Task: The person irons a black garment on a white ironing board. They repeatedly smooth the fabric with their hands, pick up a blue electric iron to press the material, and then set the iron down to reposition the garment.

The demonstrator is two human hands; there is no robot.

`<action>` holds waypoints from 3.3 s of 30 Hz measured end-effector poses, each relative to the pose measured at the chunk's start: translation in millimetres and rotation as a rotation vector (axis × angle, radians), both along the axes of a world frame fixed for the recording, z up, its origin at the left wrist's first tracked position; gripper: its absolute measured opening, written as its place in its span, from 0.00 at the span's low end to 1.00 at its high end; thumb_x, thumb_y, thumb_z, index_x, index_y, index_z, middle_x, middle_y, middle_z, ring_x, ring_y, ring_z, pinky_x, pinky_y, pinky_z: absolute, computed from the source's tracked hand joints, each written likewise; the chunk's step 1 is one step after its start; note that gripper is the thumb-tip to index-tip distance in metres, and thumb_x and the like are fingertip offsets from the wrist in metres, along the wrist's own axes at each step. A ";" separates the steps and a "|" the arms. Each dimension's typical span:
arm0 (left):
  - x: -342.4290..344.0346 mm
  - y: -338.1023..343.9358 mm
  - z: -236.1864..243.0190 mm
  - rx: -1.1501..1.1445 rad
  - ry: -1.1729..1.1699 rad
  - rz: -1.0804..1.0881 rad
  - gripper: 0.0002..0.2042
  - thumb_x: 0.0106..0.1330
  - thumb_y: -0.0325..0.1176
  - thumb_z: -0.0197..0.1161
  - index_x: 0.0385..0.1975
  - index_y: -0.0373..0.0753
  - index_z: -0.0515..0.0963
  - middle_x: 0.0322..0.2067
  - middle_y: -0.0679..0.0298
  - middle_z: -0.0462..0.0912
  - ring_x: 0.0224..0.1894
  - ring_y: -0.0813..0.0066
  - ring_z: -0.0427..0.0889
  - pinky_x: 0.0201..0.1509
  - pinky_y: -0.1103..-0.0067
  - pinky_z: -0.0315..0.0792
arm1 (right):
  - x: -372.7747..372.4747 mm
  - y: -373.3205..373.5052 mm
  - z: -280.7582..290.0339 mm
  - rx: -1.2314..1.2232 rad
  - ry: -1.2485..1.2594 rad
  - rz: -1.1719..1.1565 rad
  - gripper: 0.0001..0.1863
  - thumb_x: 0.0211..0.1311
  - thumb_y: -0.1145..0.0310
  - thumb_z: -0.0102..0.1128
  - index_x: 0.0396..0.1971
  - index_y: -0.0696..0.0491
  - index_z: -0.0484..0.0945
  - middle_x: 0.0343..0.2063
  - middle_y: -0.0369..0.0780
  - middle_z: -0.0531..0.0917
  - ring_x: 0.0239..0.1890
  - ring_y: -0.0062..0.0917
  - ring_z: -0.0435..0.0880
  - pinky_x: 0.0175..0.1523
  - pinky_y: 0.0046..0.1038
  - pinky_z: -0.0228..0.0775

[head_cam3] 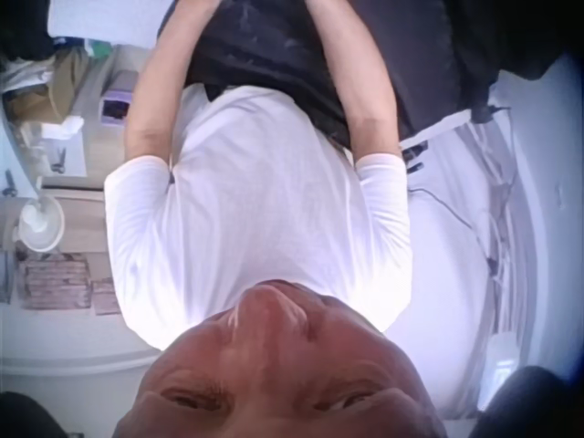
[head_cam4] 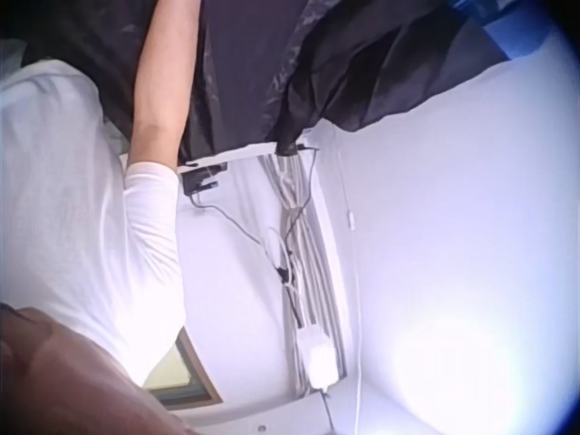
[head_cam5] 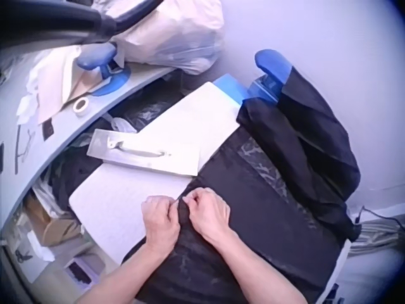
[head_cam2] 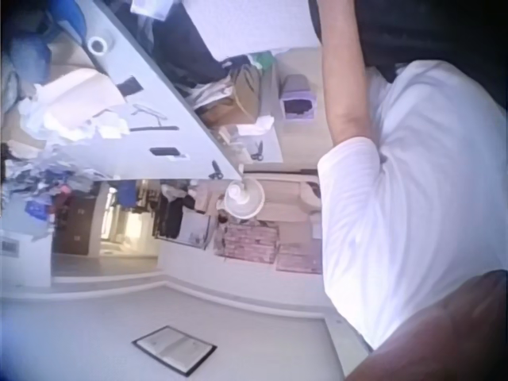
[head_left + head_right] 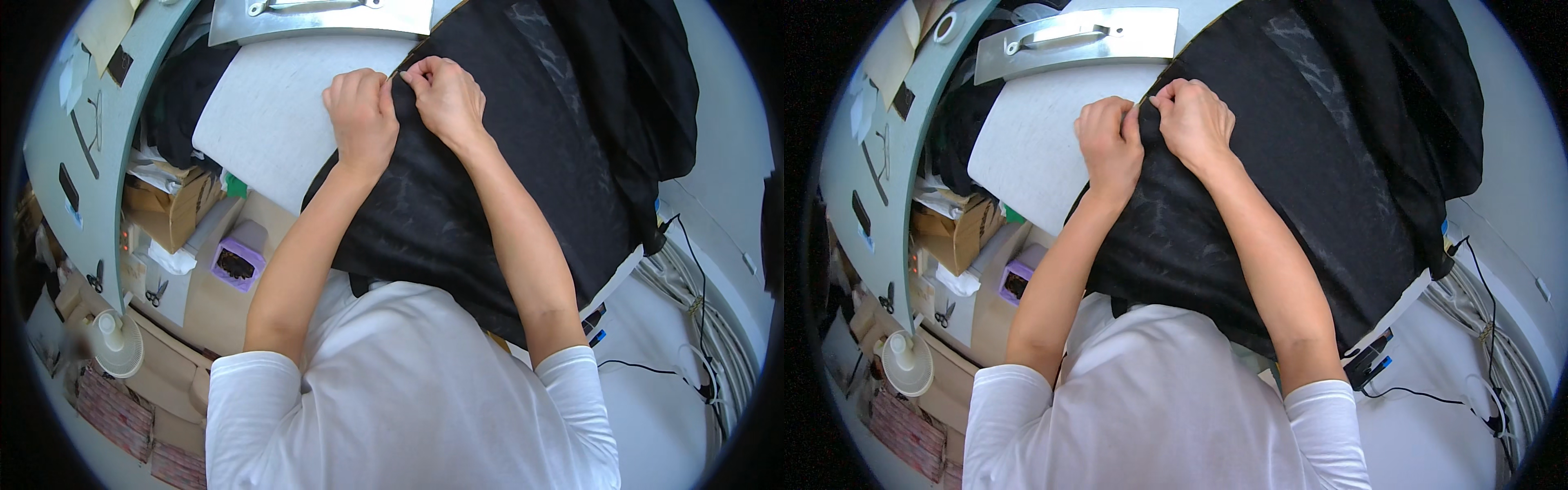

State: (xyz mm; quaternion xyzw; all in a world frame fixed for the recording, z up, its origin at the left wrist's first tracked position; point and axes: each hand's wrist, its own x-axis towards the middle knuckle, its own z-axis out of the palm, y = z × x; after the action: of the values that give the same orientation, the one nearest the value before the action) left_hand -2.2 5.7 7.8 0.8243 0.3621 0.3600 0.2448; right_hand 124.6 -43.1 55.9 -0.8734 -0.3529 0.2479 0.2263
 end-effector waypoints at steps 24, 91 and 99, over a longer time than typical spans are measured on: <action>-3.6 -20.2 9.9 0.148 0.213 -0.252 0.09 0.71 0.20 0.63 0.48 0.24 0.83 0.54 0.48 0.82 0.56 0.52 0.81 0.62 0.66 0.77 | 0.5 -214.4 16.7 -0.004 -0.350 -0.127 0.12 0.63 0.63 0.73 0.41 0.55 0.86 0.40 0.41 0.85 0.46 0.35 0.83 0.54 0.36 0.69; 17.8 -46.2 37.2 0.246 0.780 -0.240 0.51 0.58 0.65 0.73 0.65 0.18 0.71 0.63 0.40 0.74 0.66 0.46 0.71 0.70 0.59 0.67 | -1.0 -214.3 38.3 0.005 -0.511 -0.047 0.22 0.62 0.68 0.72 0.55 0.58 0.80 0.55 0.46 0.81 0.58 0.39 0.80 0.64 0.41 0.72; 13.9 -44.4 33.5 0.185 0.616 -0.203 0.45 0.55 0.54 0.79 0.64 0.23 0.72 0.63 0.45 0.73 0.66 0.48 0.70 0.70 0.61 0.66 | -46.4 -157.3 -15.9 0.124 -0.364 0.205 0.41 0.69 0.50 0.65 0.72 0.62 0.66 0.76 0.49 0.64 0.80 0.39 0.58 0.83 0.40 0.45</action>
State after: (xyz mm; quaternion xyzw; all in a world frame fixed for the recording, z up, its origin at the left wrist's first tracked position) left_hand 11.7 -38.7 41.3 0.9449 0.3008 0.0993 0.0826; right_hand 78.2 -200.4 40.0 -0.8477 -0.4895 0.0857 0.1856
